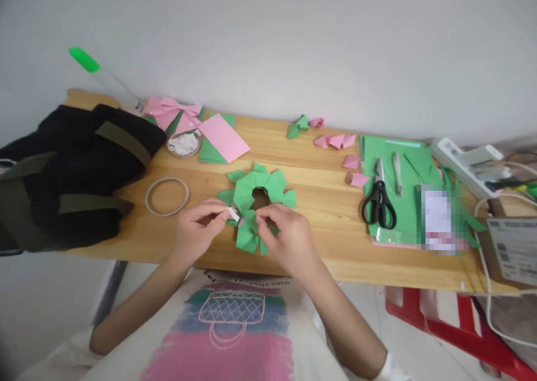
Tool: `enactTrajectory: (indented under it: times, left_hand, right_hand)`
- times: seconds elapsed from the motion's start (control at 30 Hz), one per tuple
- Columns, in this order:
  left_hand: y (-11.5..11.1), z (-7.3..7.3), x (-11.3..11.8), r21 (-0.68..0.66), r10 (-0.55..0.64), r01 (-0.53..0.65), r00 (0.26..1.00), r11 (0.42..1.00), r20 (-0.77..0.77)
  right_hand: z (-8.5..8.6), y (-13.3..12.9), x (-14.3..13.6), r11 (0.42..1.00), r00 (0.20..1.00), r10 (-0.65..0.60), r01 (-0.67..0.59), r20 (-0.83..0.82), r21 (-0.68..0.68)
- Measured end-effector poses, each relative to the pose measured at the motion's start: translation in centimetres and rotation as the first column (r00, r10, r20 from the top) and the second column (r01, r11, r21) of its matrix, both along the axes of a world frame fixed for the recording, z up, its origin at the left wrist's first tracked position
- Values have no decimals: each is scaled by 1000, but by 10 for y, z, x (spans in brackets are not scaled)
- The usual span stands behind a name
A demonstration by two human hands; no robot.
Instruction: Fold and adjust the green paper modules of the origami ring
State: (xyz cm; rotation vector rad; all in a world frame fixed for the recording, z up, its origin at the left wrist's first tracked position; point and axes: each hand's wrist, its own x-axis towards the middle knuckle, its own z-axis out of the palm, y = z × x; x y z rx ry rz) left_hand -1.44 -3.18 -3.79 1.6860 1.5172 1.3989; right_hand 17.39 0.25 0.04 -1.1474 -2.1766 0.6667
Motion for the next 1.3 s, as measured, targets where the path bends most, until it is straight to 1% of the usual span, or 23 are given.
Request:
enactTrajectory:
  times: [0.13, 0.2, 0.27, 0.33, 0.4, 0.47, 0.57, 0.67, 0.8, 0.93, 1.07, 1.17, 1.3]
  left_hand:
    - [3, -1, 3, -90, -40, 50, 993, 995, 110]
    - [7, -1, 1, -145, -32, 52, 990, 988, 137]
    - [15, -2, -7, -201, 5, 24, 990, 979, 140]
    - [28, -3, -22, -260, 67, -35, 991, 965, 114]
    - [46, -4, -42, -329, 137, -111, 989, 938, 60]
    - [65, -3, -66, -395, 204, -196, 979, 898, -22]
    - [92, 1, -100, -481, 247, -296, 955, 825, -164]
    - [112, 7, -123, -510, 245, -372, 922, 776, -301]
    - [124, 15, -137, -519, 173, -426, 868, 741, -465]
    - [129, 20, -142, -530, 80, -429, 826, 731, -558]
    - [129, 25, -145, -511, 38, -428, 793, 745, -608]
    - [129, 28, -145, -477, 39, -427, 775, 768, -631]
    - [132, 30, -141, -402, 93, -439, 761, 804, -642]
  right_hand:
    - [-3, -1, 17, 997, 996, -75, 74, 41, 26]
    - [-5, -1, 24, 994, 992, -107, 104, 61, 40]
    - [-7, 0, 30, 992, 991, -117, 114, 72, 48]
    - [-8, 1, 34, 994, 993, -99, 96, 71, 51]
    - [-9, 2, 37, 997, 997, -61, 58, 56, 54]
    - [-9, 4, 38, 998, 999, -21, 20, 31, 62]
    - [-11, 8, 38, 996, 999, 34, -33, -11, 78]
    - [-13, 12, 38, 995, 997, 78, -76, -24, 63]
    - [-14, 15, 39, 995, 995, 98, -98, -21, 33]
    - [-14, 18, 41, 994, 994, 105, -105, -29, 0]
    - [-14, 19, 42, 994, 994, 105, -106, -34, -20]
    - [-13, 18, 41, 994, 994, 107, -108, -37, -35]
    - [-13, 16, 41, 992, 994, 101, -104, -42, -66]
